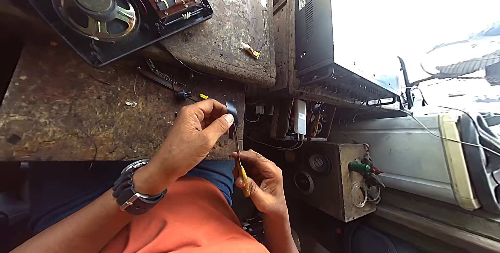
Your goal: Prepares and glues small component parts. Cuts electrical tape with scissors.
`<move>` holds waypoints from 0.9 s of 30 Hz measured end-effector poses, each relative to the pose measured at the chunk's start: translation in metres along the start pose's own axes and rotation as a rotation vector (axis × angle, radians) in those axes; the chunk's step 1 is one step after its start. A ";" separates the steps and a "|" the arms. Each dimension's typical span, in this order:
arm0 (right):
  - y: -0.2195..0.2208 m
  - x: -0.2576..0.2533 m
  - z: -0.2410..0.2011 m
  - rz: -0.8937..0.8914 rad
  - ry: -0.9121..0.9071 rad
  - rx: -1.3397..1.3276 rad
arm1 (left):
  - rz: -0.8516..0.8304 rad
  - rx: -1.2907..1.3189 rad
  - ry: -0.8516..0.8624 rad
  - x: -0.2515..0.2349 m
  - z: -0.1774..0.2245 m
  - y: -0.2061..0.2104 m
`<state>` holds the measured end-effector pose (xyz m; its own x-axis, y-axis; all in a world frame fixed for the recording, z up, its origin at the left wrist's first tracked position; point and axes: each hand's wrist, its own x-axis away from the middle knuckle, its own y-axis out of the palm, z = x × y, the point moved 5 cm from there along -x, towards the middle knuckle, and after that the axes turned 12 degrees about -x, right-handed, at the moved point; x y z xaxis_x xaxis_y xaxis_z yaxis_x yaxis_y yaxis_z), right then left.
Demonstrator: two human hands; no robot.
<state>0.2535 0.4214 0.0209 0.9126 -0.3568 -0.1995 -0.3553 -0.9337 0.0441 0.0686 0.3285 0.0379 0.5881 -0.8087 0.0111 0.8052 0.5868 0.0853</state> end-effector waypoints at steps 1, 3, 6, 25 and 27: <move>0.000 0.000 0.001 -0.001 0.000 0.004 | -0.002 0.017 0.009 0.000 0.000 0.000; -0.001 0.001 0.001 0.001 0.000 0.004 | 0.005 0.000 0.020 -0.001 0.001 0.000; -0.002 0.001 0.002 0.006 -0.001 0.014 | 0.016 -0.059 0.047 -0.002 0.000 -0.001; -0.006 0.000 0.006 0.025 0.008 0.071 | 0.023 0.026 0.025 -0.005 -0.008 0.000; -0.006 0.000 0.007 0.026 0.008 0.072 | 0.015 0.059 0.034 -0.005 -0.009 0.001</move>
<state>0.2546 0.4272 0.0141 0.9044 -0.3816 -0.1911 -0.3925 -0.9195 -0.0211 0.0665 0.3335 0.0289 0.6030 -0.7975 -0.0214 0.7911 0.5943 0.1443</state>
